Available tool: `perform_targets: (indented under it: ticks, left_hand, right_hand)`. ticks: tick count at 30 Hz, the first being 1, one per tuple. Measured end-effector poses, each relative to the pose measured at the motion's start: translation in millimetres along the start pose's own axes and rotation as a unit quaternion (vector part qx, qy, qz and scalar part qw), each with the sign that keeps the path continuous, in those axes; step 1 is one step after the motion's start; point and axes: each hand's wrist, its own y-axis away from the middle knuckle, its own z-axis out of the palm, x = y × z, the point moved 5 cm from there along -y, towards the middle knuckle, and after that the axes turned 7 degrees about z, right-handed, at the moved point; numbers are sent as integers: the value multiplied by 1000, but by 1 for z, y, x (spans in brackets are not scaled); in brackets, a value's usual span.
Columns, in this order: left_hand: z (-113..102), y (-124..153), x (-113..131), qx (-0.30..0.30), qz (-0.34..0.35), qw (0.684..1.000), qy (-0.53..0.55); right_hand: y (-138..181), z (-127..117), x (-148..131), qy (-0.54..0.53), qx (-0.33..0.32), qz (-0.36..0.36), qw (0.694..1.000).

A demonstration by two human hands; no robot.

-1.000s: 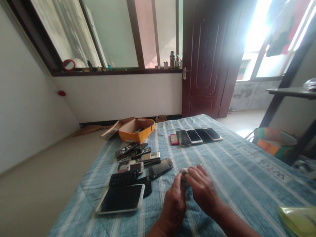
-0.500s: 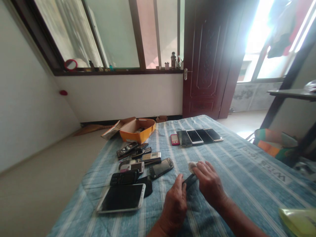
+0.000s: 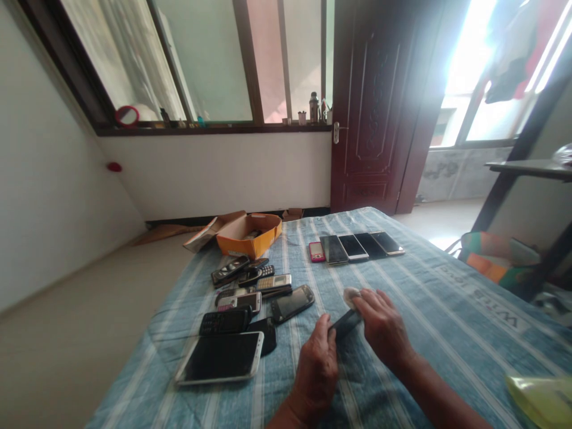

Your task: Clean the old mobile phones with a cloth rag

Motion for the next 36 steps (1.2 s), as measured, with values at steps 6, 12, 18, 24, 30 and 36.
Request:
perform_targets:
  ticks: [6, 12, 18, 24, 30, 36]
  left_hand:
    - [-3, -4, 5, 21, 18, 1000, -3]
    - [-4, -4, 7, 19, 31, 999, -8]
    - [-4, -2, 6, 21, 37, 999, 11]
    - [-5, -5, 1, 15, 41, 999, 31]
    - [-5, -6, 0, 7, 27, 998, 49]
    - [-3, -2, -3, -7, 48, 999, -6]
  right_hand:
    - [4, 11, 31, -65, -16, 102, 993]
    - [7, 19, 46, -159, -34, 218, 962]
    - [2, 17, 50, -298, -88, 337, 889]
    - [1, 14, 47, -331, -26, 330, 883]
    - [1, 12, 37, -328, 24, 270, 905]
    - [-5, 1, 14, -335, 50, 176, 924]
